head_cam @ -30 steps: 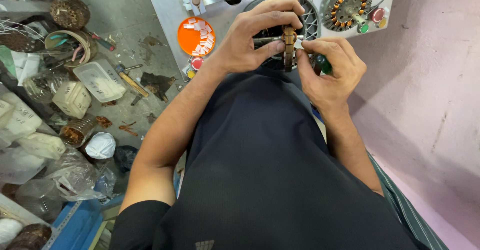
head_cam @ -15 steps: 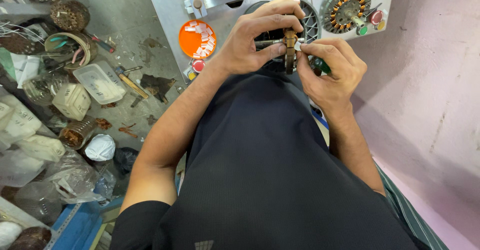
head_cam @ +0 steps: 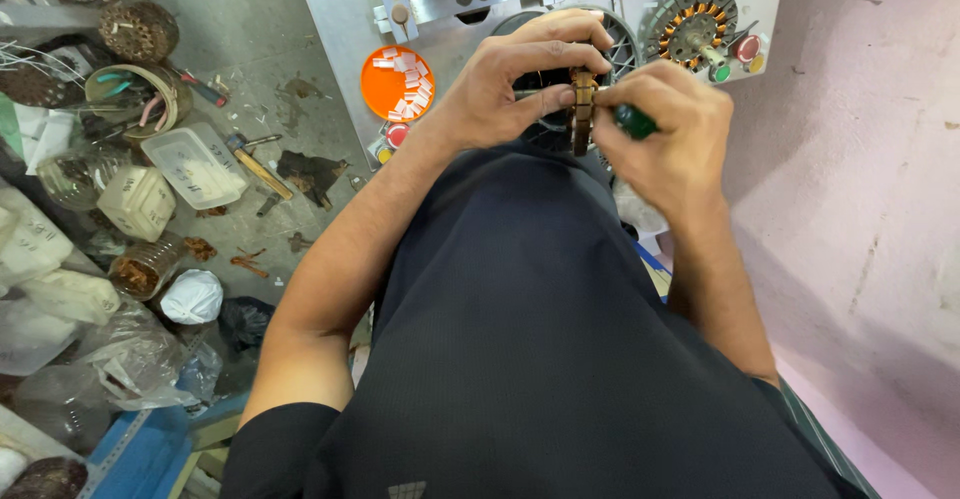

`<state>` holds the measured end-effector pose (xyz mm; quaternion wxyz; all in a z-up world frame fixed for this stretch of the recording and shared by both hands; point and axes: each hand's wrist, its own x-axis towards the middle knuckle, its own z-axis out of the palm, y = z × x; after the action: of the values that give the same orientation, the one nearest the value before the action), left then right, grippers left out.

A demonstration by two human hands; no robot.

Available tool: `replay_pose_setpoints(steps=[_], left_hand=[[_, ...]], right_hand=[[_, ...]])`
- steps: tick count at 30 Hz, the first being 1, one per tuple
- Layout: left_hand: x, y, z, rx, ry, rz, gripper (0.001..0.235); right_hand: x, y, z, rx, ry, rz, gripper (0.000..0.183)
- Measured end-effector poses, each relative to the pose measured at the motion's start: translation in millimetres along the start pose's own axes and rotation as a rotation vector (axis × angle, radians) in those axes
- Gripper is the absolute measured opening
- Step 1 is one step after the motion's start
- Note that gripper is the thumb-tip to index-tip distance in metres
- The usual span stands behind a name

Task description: The person connects wires to a fan motor stator using a screwdriver and secures them with small plastic components.

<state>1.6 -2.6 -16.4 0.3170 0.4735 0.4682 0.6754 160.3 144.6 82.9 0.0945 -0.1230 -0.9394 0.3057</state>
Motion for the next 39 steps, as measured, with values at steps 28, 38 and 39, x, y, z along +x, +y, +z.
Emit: replay_pose_setpoints(steps=[28,38,39], left_hand=[[-8.5,-9.3,-8.5,-0.185,0.019,0.054,0.042],[-0.6,13.8,17.5,0.279,0.002,0.009,0.115],[0.0,15.0,19.4,0.288,-0.012,-0.001,0.115]], right_hand=[[17.1,36.1,-2.5,0.676,-0.263,0.434,0.043],[-25.9,33.8,-16.3,1.188,0.499,0.703,0.036],[-30.0,30.9,-14.4,1.194,0.531,0.672,0.041]])
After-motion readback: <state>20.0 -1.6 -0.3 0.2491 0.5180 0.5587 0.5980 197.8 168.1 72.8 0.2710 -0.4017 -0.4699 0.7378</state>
